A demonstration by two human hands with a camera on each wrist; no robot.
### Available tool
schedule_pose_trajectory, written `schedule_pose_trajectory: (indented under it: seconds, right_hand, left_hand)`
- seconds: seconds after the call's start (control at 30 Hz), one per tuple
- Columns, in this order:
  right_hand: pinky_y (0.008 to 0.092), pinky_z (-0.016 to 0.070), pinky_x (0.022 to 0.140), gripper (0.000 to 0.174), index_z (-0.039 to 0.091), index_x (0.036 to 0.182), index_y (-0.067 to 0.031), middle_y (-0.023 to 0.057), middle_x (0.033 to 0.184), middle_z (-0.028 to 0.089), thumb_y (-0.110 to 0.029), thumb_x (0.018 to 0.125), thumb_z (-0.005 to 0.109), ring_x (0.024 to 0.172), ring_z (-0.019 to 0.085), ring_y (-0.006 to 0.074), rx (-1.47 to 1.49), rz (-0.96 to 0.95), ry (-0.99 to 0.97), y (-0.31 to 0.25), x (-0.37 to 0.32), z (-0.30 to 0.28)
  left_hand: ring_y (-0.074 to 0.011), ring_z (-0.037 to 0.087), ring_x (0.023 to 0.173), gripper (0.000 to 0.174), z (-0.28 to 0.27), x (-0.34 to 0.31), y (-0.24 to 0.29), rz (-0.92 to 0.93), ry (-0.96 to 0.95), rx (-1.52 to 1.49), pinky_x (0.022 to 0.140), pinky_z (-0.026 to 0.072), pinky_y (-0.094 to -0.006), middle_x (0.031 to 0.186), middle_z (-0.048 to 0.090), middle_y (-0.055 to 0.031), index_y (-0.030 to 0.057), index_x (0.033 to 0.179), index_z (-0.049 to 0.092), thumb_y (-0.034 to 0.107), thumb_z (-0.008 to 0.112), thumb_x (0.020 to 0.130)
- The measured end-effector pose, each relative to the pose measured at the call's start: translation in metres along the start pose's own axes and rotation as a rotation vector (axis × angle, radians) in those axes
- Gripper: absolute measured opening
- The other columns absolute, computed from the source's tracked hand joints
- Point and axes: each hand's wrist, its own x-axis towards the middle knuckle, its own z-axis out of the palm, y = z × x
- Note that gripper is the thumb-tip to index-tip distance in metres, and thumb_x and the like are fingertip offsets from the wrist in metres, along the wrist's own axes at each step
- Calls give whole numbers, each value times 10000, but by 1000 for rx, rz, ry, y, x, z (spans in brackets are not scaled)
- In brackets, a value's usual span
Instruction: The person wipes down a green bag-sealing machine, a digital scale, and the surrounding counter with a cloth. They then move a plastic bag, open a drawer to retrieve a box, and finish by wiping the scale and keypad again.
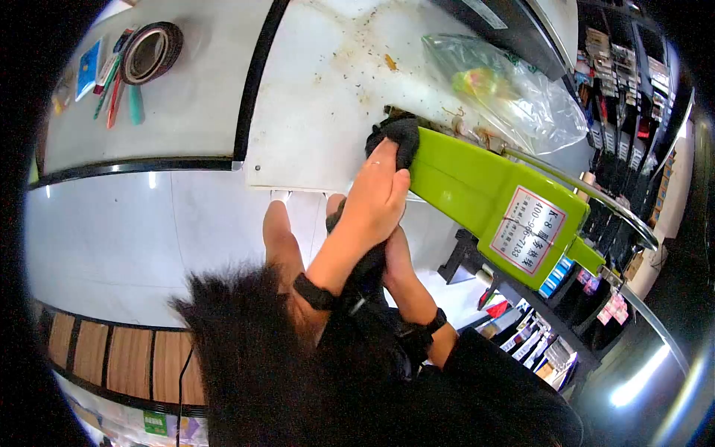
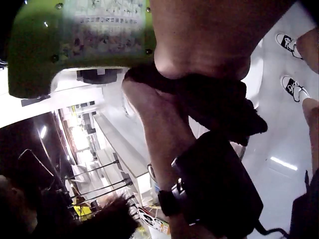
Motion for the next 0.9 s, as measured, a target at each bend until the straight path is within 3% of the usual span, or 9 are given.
schedule_pose_trajectory:
  seconds: [0.13,0.2,0.3,0.37,0.47,0.5,0.57,0.8,0.9]
  right_hand:
    - [309,481,786,415,551,1126,31,78,979,630,-317,901,550,860,596,172,-181,-19,48,6,-45,-20]
    - [310,485,789,467,546,1134,41,88,997,629,-334,865,621,874,596,177,-193,7,-49,20,-50,-33]
    - [302,491,779,503,550,1135,38,91,989,631,-359,845,654,865,599,176,-132,-28,-11,8,-32,-16]
    - [306,507,734,489,551,1113,39,110,973,633,-365,852,637,842,614,186,27,-18,-128,-28,-17,12]
    - [344,518,802,471,546,1155,27,144,1042,642,-381,923,511,880,642,241,202,71,-237,-31,15,30]
    - [343,517,797,457,550,1151,19,141,1043,642,-376,926,508,878,641,240,306,90,-268,-30,18,36]
    - [349,518,789,448,547,1155,17,142,1045,640,-369,931,502,872,640,243,326,56,-249,-16,27,29]
    - [346,525,774,428,511,1196,12,141,1063,631,-330,940,497,872,640,240,-23,40,-245,59,50,-49]
    - [342,521,782,416,522,1181,12,136,1053,634,-326,940,498,876,639,235,-37,81,-213,74,28,-49]
  left_hand:
    - [-359,519,1080,422,-7,-34,2,11,-28,83,957,389,-388,1152,528,-257,-71,1252,415,88,442,862]
    - [-246,574,906,412,-11,-38,8,-308,-62,13,815,470,-328,1024,578,-161,-27,1229,434,16,461,820]
    - [-153,574,791,333,-20,6,10,-291,183,-346,689,496,-302,973,589,-83,6,1136,451,-12,476,804]
    - [-191,594,797,300,-28,46,15,-161,276,-186,687,498,-326,956,595,-114,15,1099,453,-24,460,802]
    - [-410,546,975,378,-30,84,-3,257,29,564,783,482,-441,975,594,-244,25,1142,478,-12,491,765]
    - [-355,561,990,402,-27,83,-1,273,-175,718,768,497,-424,983,615,-190,55,1151,509,-28,492,758]
    - [-319,568,984,411,-28,81,-4,422,-208,742,756,509,-407,976,623,-147,61,1151,532,-34,490,754]
    - [-325,562,979,529,-24,15,-13,1,-110,787,753,509,-398,1031,602,-142,89,1267,488,-52,483,757]
    - [-326,556,985,553,-24,-10,-10,46,-141,788,761,505,-406,1066,589,-141,98,1298,466,-49,477,765]
